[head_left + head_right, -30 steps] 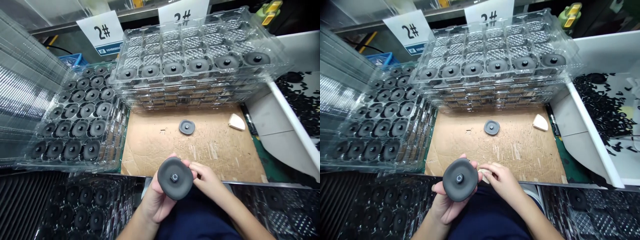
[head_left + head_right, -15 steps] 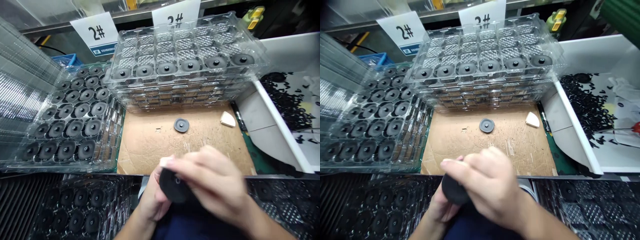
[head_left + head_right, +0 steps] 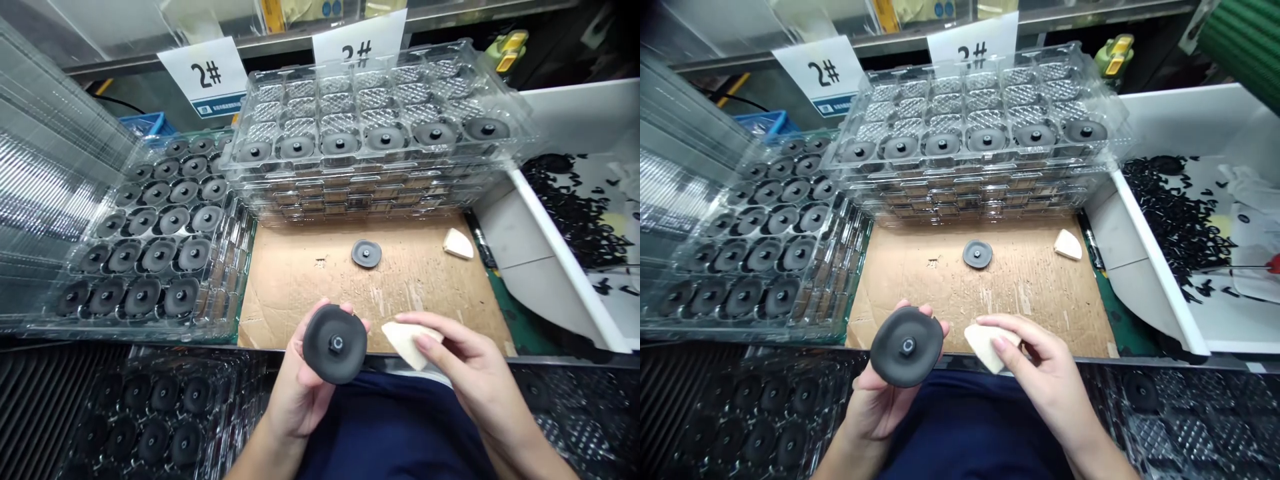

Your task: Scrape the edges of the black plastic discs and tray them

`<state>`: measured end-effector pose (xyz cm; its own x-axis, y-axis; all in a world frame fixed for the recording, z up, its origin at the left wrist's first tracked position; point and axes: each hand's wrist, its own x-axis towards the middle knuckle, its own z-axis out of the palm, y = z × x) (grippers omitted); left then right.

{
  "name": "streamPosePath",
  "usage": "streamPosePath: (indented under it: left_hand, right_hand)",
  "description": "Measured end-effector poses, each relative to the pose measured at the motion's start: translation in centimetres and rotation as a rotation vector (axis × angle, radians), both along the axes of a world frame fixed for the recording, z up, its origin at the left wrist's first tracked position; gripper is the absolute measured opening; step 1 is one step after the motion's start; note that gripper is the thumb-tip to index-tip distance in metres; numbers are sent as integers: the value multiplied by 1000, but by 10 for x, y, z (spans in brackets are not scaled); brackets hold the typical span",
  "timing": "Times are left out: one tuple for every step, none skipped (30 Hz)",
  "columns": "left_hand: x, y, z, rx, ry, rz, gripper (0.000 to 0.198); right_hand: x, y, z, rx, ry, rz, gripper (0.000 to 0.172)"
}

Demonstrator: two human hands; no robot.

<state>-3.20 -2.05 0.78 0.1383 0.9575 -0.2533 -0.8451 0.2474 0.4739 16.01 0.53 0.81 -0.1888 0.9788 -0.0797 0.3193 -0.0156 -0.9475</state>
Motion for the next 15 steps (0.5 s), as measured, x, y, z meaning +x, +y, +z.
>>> streamPosePath:
  left_hand:
    - [1, 0, 1, -6, 4, -1, 49]
    - [1, 0, 1, -13, 10, -1, 49]
    - [2, -1, 2, -20, 21, 5, 48]
    - [3, -1, 2, -33, 38, 23, 48]
    - [4, 0, 2, -53, 59, 49, 49]
    - [4, 0, 1, -84, 76, 78, 49]
    - [4, 0, 0, -121, 85, 108, 48]
    - [4, 1, -1, -162, 85, 134, 47]
    - [3, 2, -2, -203, 78, 158, 45]
    - [2, 3, -3, -239, 66, 177, 44]
    - [1, 4, -4, -268, 55, 196, 44]
    - [1, 4, -4, -288, 47, 212, 45]
    - [0, 5, -4, -300, 43, 224, 48]
    - [0, 5, -4, -306, 37, 228, 51]
    - [0, 6, -3, -310, 28, 223, 55]
  right_hand:
    - [-1, 1, 3, 46, -10, -26, 18]
    - [-4, 2, 8, 105, -20, -27, 19]
    - [-7, 3, 15, 174, -32, 2, 21]
    - [-11, 5, 22, 248, -45, 45, 23]
    - [-15, 7, 28, 312, -53, 98, 26]
    - [-18, 9, 34, 341, -50, 164, 26]
    - [-20, 10, 36, 320, -35, 245, 25]
    - [-21, 11, 36, 256, -6, 336, 23]
    - [-20, 12, 32, 167, 30, 416, 21]
    - [-18, 12, 25, 78, 57, 464, 19]
    - [-16, 11, 14, 14, 51, 463, 19]
    - [-13, 10, 0, -12, 12, 404, 21]
    - [-10, 9, -16, -10, -51, 307, 24]
    - [-8, 9, -32, 1, -120, 208, 26]
    - [-5, 9, -47, 10, -177, 136, 28]
